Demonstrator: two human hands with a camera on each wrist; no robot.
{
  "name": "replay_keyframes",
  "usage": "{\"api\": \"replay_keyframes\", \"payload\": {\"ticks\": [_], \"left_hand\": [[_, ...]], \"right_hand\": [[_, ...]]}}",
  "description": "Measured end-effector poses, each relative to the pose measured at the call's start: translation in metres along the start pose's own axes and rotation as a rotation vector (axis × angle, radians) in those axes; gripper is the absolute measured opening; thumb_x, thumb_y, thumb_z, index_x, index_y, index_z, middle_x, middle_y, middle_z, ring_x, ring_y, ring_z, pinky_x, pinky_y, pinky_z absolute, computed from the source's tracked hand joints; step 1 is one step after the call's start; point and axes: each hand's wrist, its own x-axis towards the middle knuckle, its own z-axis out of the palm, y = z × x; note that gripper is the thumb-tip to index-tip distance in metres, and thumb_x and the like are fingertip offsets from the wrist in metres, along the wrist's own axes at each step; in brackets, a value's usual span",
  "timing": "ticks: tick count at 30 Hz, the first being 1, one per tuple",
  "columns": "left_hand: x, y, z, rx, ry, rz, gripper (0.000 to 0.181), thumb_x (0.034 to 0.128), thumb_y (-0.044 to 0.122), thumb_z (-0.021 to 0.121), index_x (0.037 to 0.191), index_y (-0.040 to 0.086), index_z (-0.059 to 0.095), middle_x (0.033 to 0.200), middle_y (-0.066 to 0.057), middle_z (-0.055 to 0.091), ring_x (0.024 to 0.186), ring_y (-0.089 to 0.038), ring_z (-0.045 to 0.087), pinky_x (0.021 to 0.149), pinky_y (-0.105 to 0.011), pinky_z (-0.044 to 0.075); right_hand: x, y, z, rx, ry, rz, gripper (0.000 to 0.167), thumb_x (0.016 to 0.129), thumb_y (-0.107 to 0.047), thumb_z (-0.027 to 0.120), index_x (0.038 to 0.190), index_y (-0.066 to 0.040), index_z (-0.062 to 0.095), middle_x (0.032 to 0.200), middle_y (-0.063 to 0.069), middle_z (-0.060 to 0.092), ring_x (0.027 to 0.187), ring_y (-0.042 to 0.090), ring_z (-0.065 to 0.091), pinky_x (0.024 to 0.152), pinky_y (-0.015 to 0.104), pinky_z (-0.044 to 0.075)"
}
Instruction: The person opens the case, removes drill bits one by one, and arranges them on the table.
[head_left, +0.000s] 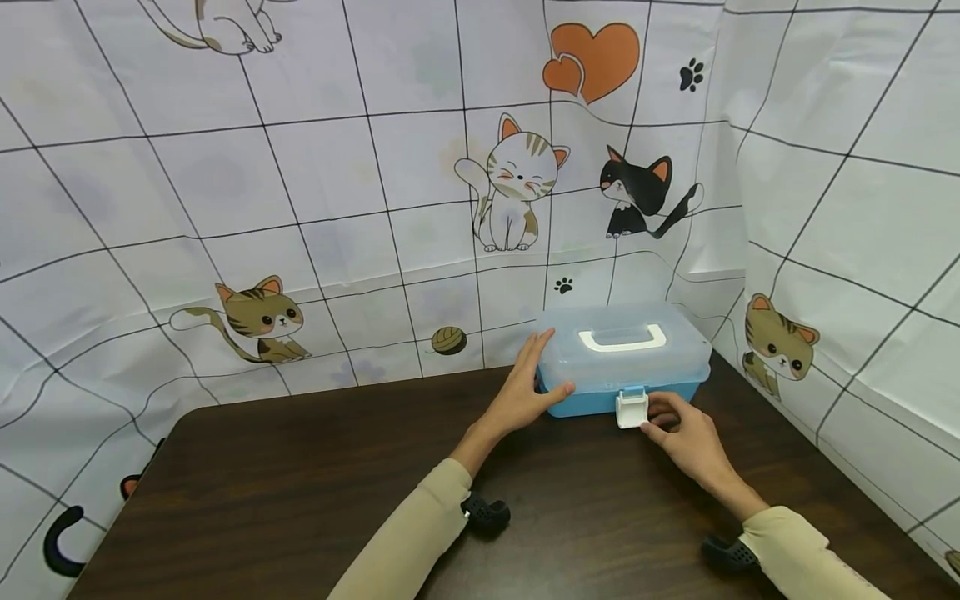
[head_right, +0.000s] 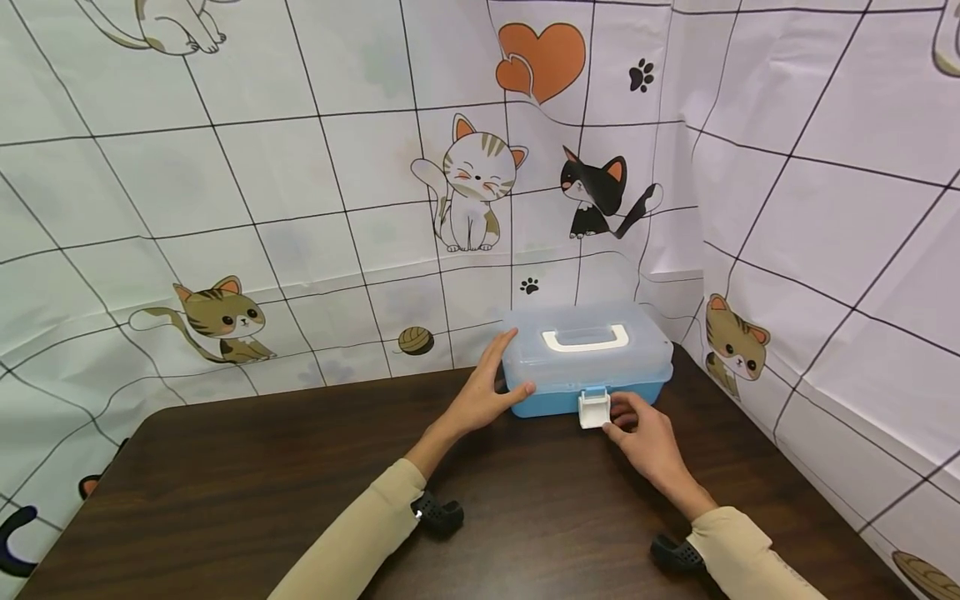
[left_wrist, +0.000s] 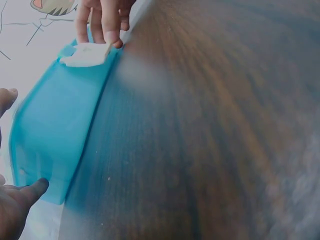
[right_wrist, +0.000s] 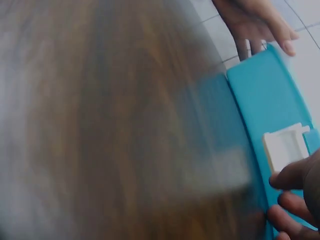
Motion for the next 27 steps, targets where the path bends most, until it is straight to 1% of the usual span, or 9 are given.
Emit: {"api": "replay_keyframes", "payload": {"ticks": [2, 4, 7, 9, 16, 22, 27], "left_hand": [[0.0, 0.0, 0.0, 0.008, 0.001, -0.003, 0.09, 0.0951, 0.047, 0.071, 0.163, 0.041, 0.012, 0.17, -0.002, -0.001, 0.152, -0.026, 0.013, 0.106, -0.048, 0.045], [0.0, 0.001, 0.0, 0.012, 0.004, -0.002, 0.091, 0.0951, 0.047, 0.072, 0.164, 0.04, 0.013, 0.17, -0.004, 0.0, 0.152, -0.027, 0.013, 0.106, -0.05, 0.045], [0.0, 0.001, 0.0, 0.015, 0.007, -0.001, 0.091, 0.0951, 0.046, 0.072, 0.164, 0.039, 0.013, 0.17, -0.008, 0.001, 0.152, -0.028, 0.012, 0.107, -0.053, 0.044], [0.0, 0.002, 0.0, 0.014, 0.006, -0.001, 0.091, 0.0953, 0.046, 0.071, 0.164, 0.039, 0.012, 0.17, -0.009, 0.001, 0.152, -0.029, 0.013, 0.106, -0.052, 0.044], [0.0, 0.002, -0.001, 0.024, 0.008, 0.005, 0.091, 0.0952, 0.047, 0.071, 0.164, 0.04, 0.012, 0.17, -0.008, 0.001, 0.152, -0.029, 0.013, 0.106, -0.051, 0.045], [0.0, 0.002, -0.001, 0.027, 0.009, 0.005, 0.091, 0.0952, 0.048, 0.071, 0.163, 0.041, 0.011, 0.17, -0.004, 0.0, 0.152, -0.028, 0.013, 0.106, -0.052, 0.045], [-0.001, 0.001, 0.0, 0.003, 0.005, 0.006, 0.091, 0.0957, 0.047, 0.071, 0.164, 0.041, 0.011, 0.17, -0.004, -0.001, 0.152, -0.029, 0.016, 0.105, -0.051, 0.046]], "right_hand": [[0.0, -0.001, 0.003, -0.058, 0.022, -0.026, 0.043, 0.088, 0.0, 0.08, 0.128, 0.001, 0.062, 0.106, 0.016, 0.068, 0.09, 0.03, 0.068, 0.073, 0.046, 0.057], [0.0, -0.003, 0.005, -0.109, 0.035, -0.039, 0.042, 0.088, -0.001, 0.08, 0.126, 0.003, 0.062, 0.104, 0.016, 0.068, 0.086, 0.03, 0.067, 0.072, 0.051, 0.056], [0.003, -0.005, 0.006, -0.178, 0.032, -0.018, 0.04, 0.088, -0.006, 0.081, 0.123, 0.001, 0.063, 0.101, 0.013, 0.068, 0.085, 0.029, 0.067, 0.068, 0.051, 0.055], [0.005, -0.005, 0.007, -0.214, 0.031, -0.006, 0.039, 0.088, -0.009, 0.081, 0.122, 0.0, 0.064, 0.1, 0.012, 0.069, 0.085, 0.028, 0.067, 0.067, 0.051, 0.055], [0.01, -0.005, 0.01, -0.247, 0.053, 0.018, 0.036, 0.089, -0.016, 0.082, 0.118, -0.004, 0.066, 0.1, 0.009, 0.07, 0.085, 0.026, 0.067, 0.068, 0.054, 0.055], [0.012, -0.003, 0.013, -0.249, 0.065, 0.016, 0.032, 0.088, -0.016, 0.082, 0.114, -0.004, 0.067, 0.098, 0.009, 0.071, 0.082, 0.026, 0.066, 0.066, 0.054, 0.054], [0.012, 0.0, 0.015, -0.247, 0.067, 0.021, 0.032, 0.089, -0.016, 0.082, 0.113, -0.004, 0.066, 0.099, 0.01, 0.07, 0.082, 0.027, 0.066, 0.066, 0.052, 0.055]]}}
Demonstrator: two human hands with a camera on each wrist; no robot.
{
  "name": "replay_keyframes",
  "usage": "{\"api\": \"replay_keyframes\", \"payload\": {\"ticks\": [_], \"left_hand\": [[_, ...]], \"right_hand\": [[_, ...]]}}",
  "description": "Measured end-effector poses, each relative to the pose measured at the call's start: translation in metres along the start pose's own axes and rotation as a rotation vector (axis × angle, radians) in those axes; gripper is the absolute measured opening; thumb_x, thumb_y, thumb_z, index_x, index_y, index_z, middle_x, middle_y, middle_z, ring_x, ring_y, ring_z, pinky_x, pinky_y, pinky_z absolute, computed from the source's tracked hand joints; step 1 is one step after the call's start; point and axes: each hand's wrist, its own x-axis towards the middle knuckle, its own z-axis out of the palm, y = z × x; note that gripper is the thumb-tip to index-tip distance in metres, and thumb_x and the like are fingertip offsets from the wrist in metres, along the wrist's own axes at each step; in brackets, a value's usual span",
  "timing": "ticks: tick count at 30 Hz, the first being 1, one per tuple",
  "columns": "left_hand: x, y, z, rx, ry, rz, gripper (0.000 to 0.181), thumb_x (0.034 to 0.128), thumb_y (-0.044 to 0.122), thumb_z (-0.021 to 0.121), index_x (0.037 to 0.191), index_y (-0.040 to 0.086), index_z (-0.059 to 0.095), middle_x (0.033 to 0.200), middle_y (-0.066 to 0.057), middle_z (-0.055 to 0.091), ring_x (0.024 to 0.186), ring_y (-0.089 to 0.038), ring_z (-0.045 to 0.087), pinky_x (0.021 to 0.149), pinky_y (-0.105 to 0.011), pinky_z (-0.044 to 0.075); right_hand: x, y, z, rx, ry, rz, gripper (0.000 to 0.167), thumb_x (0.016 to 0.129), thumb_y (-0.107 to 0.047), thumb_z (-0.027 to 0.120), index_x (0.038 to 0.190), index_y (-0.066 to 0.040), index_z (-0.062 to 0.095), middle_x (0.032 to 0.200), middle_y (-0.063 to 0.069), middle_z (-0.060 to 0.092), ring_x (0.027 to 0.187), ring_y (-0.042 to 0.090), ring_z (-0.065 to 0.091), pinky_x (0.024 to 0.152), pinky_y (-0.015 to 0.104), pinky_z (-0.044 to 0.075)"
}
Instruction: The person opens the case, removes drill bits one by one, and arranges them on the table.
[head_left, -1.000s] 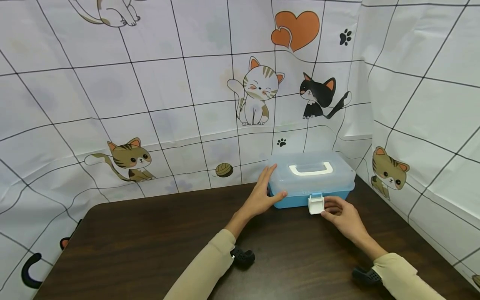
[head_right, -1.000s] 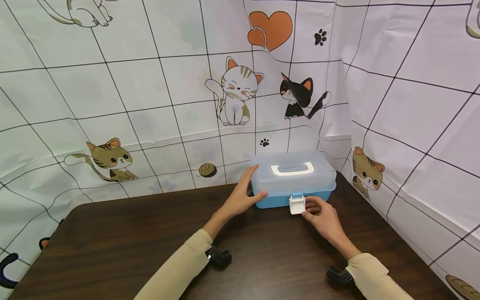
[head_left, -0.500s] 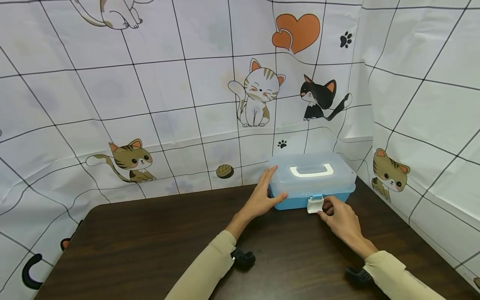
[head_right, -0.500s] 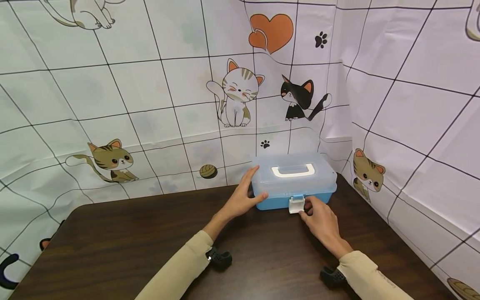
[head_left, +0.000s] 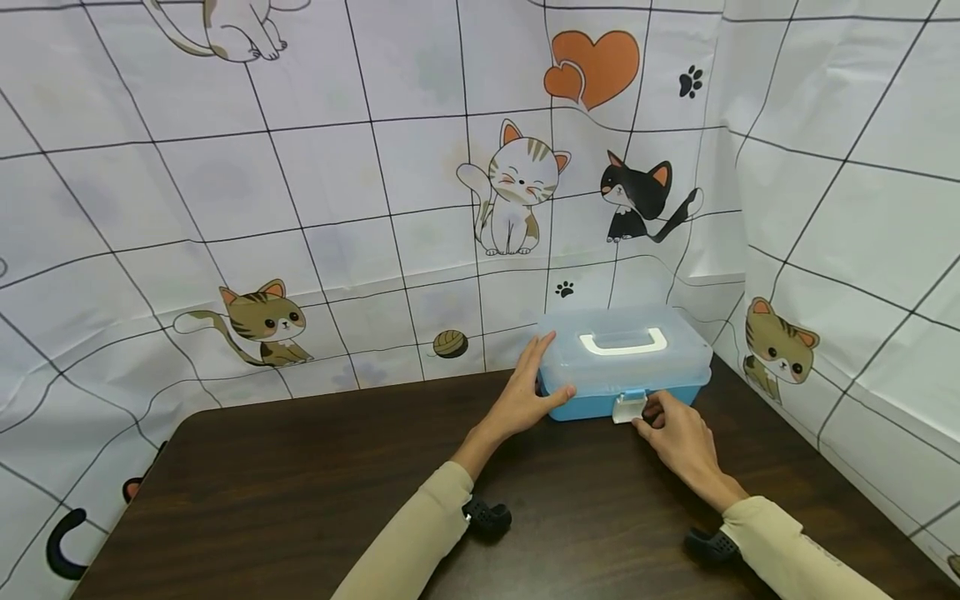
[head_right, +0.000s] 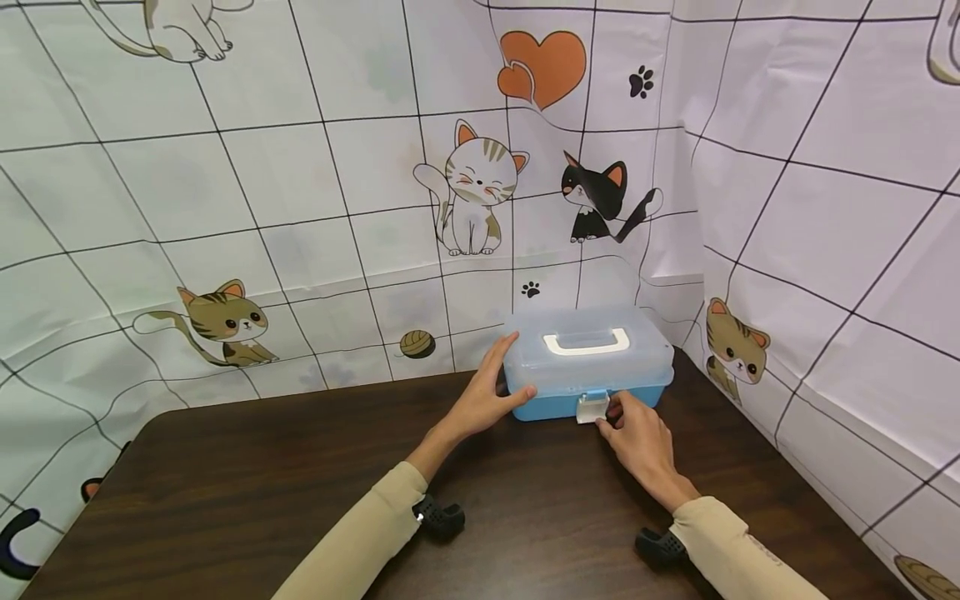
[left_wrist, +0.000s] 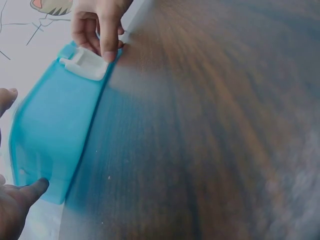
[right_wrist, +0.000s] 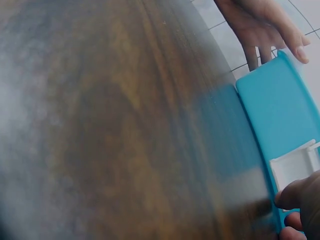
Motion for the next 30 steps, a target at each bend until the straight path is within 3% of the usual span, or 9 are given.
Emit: {"api": "replay_keyframes", "payload": {"ticks": [5, 10, 14, 18, 21, 23, 27, 30], "left_hand": [[-0.001, -0.002, 0.001, -0.001, 0.006, -0.001, 0.09, 0.0963, 0.045, 0.07, 0.164, 0.04, 0.011, 0.17, -0.006, -0.001, 0.152, -0.03, 0.015, 0.105, -0.049, 0.047], [0.0, -0.002, 0.005, -0.029, 0.007, -0.009, 0.09, 0.0957, 0.047, 0.071, 0.163, 0.042, 0.012, 0.169, -0.013, -0.007, 0.149, -0.036, 0.022, 0.104, -0.047, 0.047], [0.0, 0.001, 0.002, -0.047, 0.015, -0.023, 0.09, 0.0949, 0.045, 0.073, 0.163, 0.045, 0.013, 0.169, -0.012, -0.01, 0.148, -0.037, 0.025, 0.105, -0.047, 0.047], [0.0, 0.002, -0.002, -0.052, 0.004, -0.036, 0.091, 0.0949, 0.044, 0.073, 0.162, 0.045, 0.013, 0.169, -0.013, -0.007, 0.15, -0.035, 0.022, 0.106, -0.047, 0.046], [0.0, 0.002, -0.004, -0.061, -0.009, -0.038, 0.091, 0.0952, 0.044, 0.073, 0.163, 0.045, 0.012, 0.169, -0.013, -0.005, 0.151, -0.033, 0.017, 0.107, -0.047, 0.045], [0.001, 0.0, -0.004, -0.069, -0.009, -0.035, 0.09, 0.0955, 0.043, 0.073, 0.163, 0.044, 0.012, 0.169, -0.013, -0.003, 0.152, -0.032, 0.014, 0.107, -0.047, 0.044], [0.001, -0.003, -0.004, -0.08, -0.01, -0.028, 0.09, 0.0958, 0.042, 0.073, 0.163, 0.045, 0.012, 0.169, -0.013, -0.003, 0.152, -0.031, 0.014, 0.107, -0.047, 0.044], [0.0, -0.004, -0.002, -0.088, -0.021, -0.023, 0.093, 0.0946, 0.041, 0.075, 0.162, 0.045, 0.012, 0.169, -0.012, -0.005, 0.152, -0.03, 0.013, 0.108, -0.047, 0.043]], "right_hand": [[0.0, 0.0, -0.006, 0.013, -0.035, 0.006, 0.034, 0.09, -0.018, 0.081, 0.117, -0.003, 0.067, 0.101, 0.011, 0.071, 0.083, 0.026, 0.067, 0.065, 0.051, 0.055], [0.004, 0.004, -0.032, 0.002, -0.038, 0.02, 0.022, 0.094, -0.02, 0.072, 0.111, -0.008, 0.072, 0.095, 0.005, 0.073, 0.081, 0.023, 0.069, 0.064, 0.05, 0.055], [0.019, 0.01, -0.058, 0.01, 0.038, -0.032, 0.013, 0.095, -0.02, 0.069, 0.101, -0.012, 0.075, 0.088, 0.001, 0.072, 0.078, 0.021, 0.067, 0.065, 0.041, 0.053], [0.035, 0.02, -0.076, 0.063, 0.148, -0.073, 0.014, 0.095, -0.019, 0.07, 0.101, -0.006, 0.072, 0.088, 0.007, 0.07, 0.076, 0.022, 0.062, 0.065, 0.029, 0.046], [0.044, 0.032, -0.082, 0.118, 0.167, -0.059, 0.03, 0.096, -0.02, 0.071, 0.115, 0.001, 0.066, 0.099, 0.016, 0.063, 0.086, 0.026, 0.056, 0.07, 0.031, 0.041], [0.048, 0.042, -0.082, 0.144, 0.128, -0.039, 0.047, 0.097, -0.025, 0.071, 0.131, 0.004, 0.056, 0.11, 0.021, 0.056, 0.094, 0.031, 0.052, 0.074, 0.038, 0.041], [0.049, 0.061, -0.074, 0.206, -0.05, -0.018, 0.086, 0.096, -0.032, 0.073, 0.16, -0.002, 0.024, 0.133, 0.029, 0.04, 0.115, 0.046, 0.044, 0.082, 0.062, 0.041], [0.047, 0.071, -0.069, 0.298, -0.176, -0.017, 0.105, 0.093, -0.03, 0.079, 0.165, -0.013, 0.004, 0.152, 0.032, 0.027, 0.133, 0.055, 0.032, 0.093, 0.077, 0.032]]}}
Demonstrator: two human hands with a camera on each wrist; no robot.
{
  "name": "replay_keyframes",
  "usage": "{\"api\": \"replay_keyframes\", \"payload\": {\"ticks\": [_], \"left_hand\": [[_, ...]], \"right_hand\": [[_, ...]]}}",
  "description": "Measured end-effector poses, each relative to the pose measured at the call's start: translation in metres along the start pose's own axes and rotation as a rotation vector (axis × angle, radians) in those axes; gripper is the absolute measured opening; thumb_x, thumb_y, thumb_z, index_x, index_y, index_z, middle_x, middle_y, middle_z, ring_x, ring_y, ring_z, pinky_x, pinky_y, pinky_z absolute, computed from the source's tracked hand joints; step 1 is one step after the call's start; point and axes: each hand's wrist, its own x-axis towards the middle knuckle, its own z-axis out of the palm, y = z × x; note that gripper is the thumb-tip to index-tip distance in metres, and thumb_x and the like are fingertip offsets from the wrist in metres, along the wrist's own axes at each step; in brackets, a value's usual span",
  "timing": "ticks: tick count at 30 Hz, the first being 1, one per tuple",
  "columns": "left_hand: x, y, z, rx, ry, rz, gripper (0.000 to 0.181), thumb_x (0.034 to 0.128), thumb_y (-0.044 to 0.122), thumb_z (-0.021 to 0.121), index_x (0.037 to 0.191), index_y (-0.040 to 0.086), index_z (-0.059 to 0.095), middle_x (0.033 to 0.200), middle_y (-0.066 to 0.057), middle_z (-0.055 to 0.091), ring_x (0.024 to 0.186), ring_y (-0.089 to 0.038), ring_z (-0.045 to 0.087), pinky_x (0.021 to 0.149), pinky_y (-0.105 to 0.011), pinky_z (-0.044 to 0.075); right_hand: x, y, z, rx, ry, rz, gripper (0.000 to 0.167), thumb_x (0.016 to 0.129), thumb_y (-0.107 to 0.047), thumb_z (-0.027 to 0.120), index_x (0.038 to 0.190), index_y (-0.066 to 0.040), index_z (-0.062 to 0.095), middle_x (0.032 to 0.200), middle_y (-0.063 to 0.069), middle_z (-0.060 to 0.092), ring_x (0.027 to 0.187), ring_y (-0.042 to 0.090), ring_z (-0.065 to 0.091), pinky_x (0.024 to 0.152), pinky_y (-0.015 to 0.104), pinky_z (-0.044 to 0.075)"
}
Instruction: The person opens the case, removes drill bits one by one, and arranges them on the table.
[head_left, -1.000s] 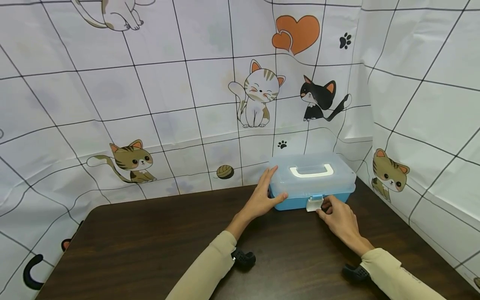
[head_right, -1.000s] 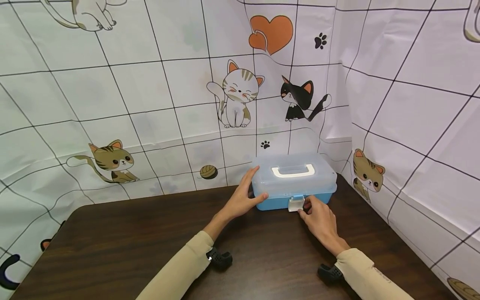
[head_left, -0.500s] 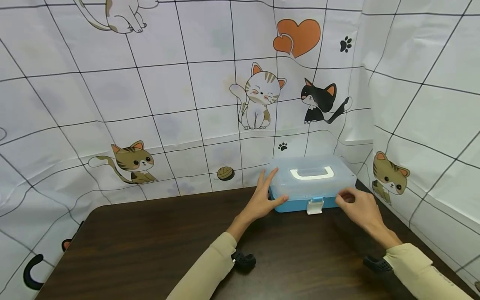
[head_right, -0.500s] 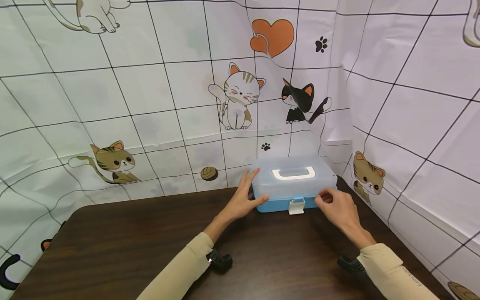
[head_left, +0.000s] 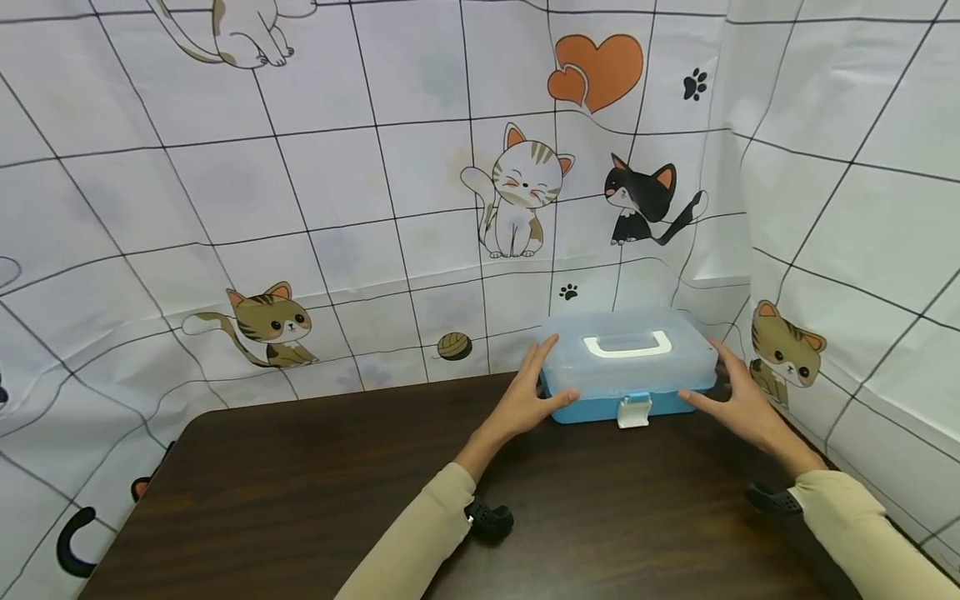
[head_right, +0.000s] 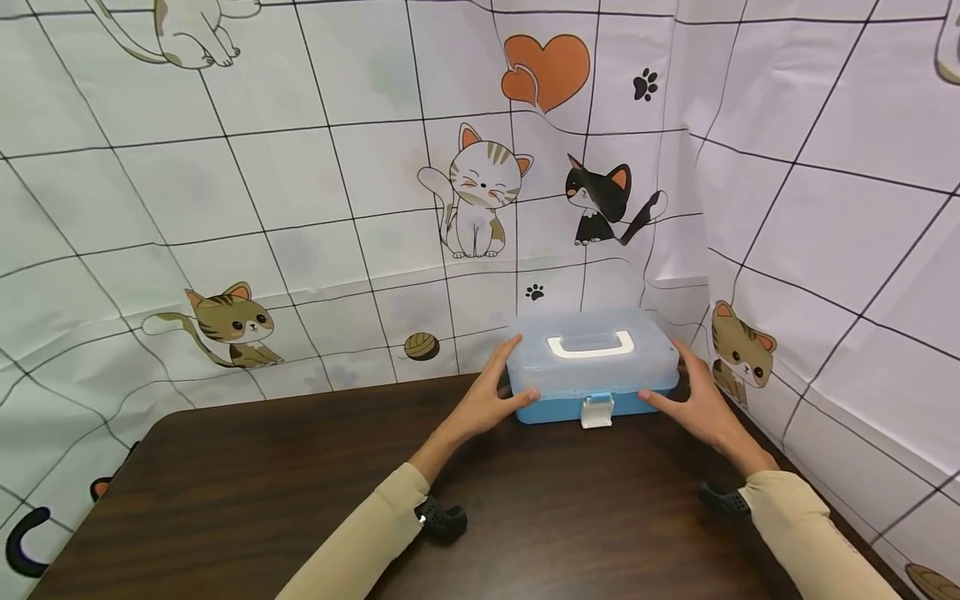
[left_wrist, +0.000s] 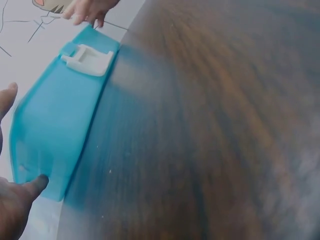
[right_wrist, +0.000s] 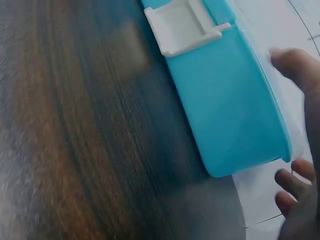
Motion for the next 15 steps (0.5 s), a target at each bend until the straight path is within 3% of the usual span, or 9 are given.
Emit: {"api": "replay_keyframes", "payload": {"ticks": [5, 13, 15], "left_hand": [[-0.001, 0.001, 0.005, -0.015, -0.018, 0.01, 0.104, 0.0887, 0.034, 0.083, 0.163, 0.045, 0.01, 0.169, -0.009, -0.009, 0.153, -0.028, 0.009, 0.109, -0.05, 0.041], [0.0, 0.007, 0.005, 0.092, 0.018, -0.013, 0.106, 0.0855, 0.038, 0.085, 0.162, 0.046, 0.012, 0.17, -0.008, 0.002, 0.153, -0.027, 0.01, 0.113, -0.064, 0.028], [0.0, 0.008, 0.003, 0.095, 0.03, -0.023, 0.107, 0.0843, 0.037, 0.087, 0.162, 0.046, 0.013, 0.17, -0.007, 0.006, 0.152, -0.027, 0.014, 0.114, -0.062, 0.029]], "right_hand": [[-0.003, 0.007, -0.003, 0.102, -0.058, 0.002, 0.113, 0.09, -0.023, 0.082, 0.165, -0.025, -0.002, 0.164, 0.028, 0.009, 0.143, 0.059, 0.015, 0.103, 0.082, 0.015], [-0.004, 0.01, -0.009, 0.105, -0.037, -0.006, 0.102, 0.094, -0.022, 0.078, 0.165, -0.032, 0.006, 0.165, 0.024, 0.01, 0.143, 0.057, 0.018, 0.101, 0.08, 0.024], [-0.002, 0.009, -0.008, 0.1, -0.034, -0.012, 0.101, 0.094, -0.022, 0.078, 0.165, -0.032, 0.007, 0.165, 0.025, 0.013, 0.142, 0.058, 0.021, 0.099, 0.08, 0.027]]}}
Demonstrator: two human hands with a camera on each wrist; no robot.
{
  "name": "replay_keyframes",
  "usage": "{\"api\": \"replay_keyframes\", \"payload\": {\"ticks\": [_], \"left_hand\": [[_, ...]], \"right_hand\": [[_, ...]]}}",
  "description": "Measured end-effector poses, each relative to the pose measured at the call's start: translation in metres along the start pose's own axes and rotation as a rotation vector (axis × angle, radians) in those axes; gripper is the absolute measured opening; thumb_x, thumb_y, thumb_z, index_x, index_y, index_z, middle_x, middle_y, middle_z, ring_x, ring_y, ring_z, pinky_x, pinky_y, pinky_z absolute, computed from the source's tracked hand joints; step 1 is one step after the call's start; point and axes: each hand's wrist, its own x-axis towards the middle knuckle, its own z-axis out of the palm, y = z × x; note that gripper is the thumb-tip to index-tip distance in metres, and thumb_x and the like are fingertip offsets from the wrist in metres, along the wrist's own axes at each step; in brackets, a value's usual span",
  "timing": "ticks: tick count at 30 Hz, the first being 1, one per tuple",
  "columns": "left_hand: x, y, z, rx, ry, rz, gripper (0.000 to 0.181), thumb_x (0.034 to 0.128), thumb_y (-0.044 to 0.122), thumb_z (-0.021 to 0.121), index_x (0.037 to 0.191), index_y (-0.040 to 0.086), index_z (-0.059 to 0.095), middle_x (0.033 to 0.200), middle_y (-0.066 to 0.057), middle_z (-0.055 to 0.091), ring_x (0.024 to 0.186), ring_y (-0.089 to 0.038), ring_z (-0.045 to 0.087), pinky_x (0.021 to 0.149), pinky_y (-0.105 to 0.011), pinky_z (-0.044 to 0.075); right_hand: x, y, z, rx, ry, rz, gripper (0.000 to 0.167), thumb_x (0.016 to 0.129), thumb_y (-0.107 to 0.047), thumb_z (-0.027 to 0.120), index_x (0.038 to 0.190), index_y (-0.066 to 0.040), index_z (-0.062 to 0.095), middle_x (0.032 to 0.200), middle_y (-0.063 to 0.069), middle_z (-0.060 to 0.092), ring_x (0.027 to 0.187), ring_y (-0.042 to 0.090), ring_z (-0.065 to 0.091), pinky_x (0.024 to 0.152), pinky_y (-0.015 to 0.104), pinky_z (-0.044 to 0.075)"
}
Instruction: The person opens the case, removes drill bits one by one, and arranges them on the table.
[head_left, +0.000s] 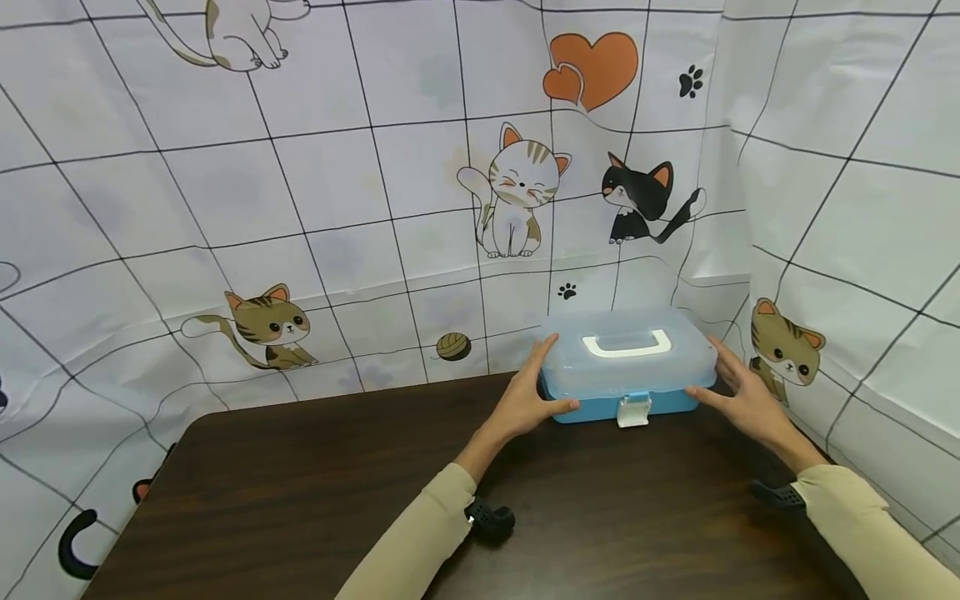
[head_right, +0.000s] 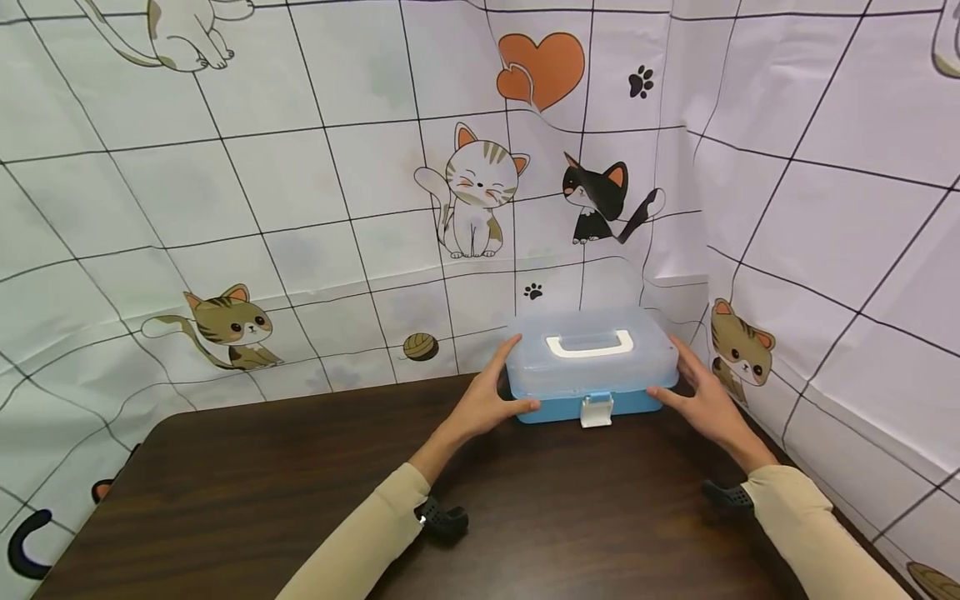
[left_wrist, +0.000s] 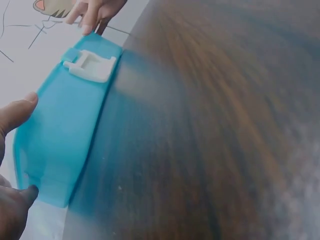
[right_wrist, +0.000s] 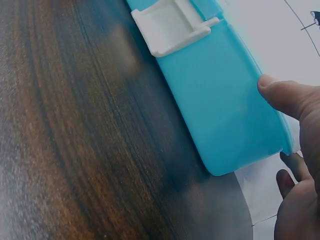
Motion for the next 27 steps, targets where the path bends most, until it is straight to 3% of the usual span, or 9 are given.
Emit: {"api": "replay_keyframes", "payload": {"ticks": [7, 12, 20, 24, 27], "left_hand": [[0.006, 0.013, -0.009, 0.032, 0.003, -0.032, 0.108, 0.0824, 0.033, 0.089, 0.161, 0.047, 0.016, 0.167, 0.004, 0.018, 0.148, -0.026, 0.029, 0.112, -0.056, 0.036], [0.014, 0.023, -0.016, 0.073, -0.012, 0.006, 0.109, 0.0815, 0.027, 0.09, 0.163, 0.037, 0.019, 0.167, -0.002, 0.021, 0.149, -0.026, 0.026, 0.115, -0.052, 0.032], [0.013, 0.031, -0.019, 0.157, -0.07, 0.017, 0.105, 0.0843, 0.029, 0.087, 0.165, 0.028, 0.02, 0.165, -0.01, 0.025, 0.148, -0.027, 0.028, 0.115, -0.047, 0.034], [0.01, 0.034, -0.021, 0.212, -0.092, 0.039, 0.099, 0.0876, 0.029, 0.084, 0.164, 0.026, 0.021, 0.167, -0.014, 0.016, 0.147, -0.032, 0.029, 0.112, -0.049, 0.039], [0.006, 0.035, -0.025, 0.273, -0.116, 0.114, 0.093, 0.0897, 0.028, 0.082, 0.164, 0.025, 0.025, 0.169, -0.014, 0.004, 0.148, -0.032, 0.028, 0.109, -0.048, 0.043]], "right_hand": [[0.005, -0.005, -0.009, -0.035, 0.028, 0.013, 0.096, 0.092, -0.026, 0.081, 0.164, -0.033, 0.018, 0.161, 0.025, 0.024, 0.14, 0.054, 0.031, 0.099, 0.075, 0.033], [0.008, -0.006, -0.017, -0.055, 0.033, 0.032, 0.096, 0.091, -0.028, 0.081, 0.164, -0.035, 0.019, 0.16, 0.027, 0.025, 0.139, 0.053, 0.033, 0.098, 0.075, 0.035], [0.005, -0.008, -0.023, -0.08, 0.015, 0.008, 0.095, 0.091, -0.024, 0.082, 0.165, -0.024, 0.022, 0.155, 0.029, 0.034, 0.135, 0.054, 0.038, 0.095, 0.074, 0.038], [0.006, -0.012, -0.024, -0.088, -0.011, -0.017, 0.093, 0.092, -0.023, 0.08, 0.165, -0.024, 0.021, 0.153, 0.032, 0.034, 0.134, 0.056, 0.038, 0.094, 0.077, 0.037], [0.01, -0.015, -0.024, -0.101, -0.029, -0.039, 0.093, 0.093, -0.024, 0.079, 0.165, -0.018, 0.021, 0.153, 0.035, 0.033, 0.133, 0.058, 0.038, 0.093, 0.078, 0.037]]}}
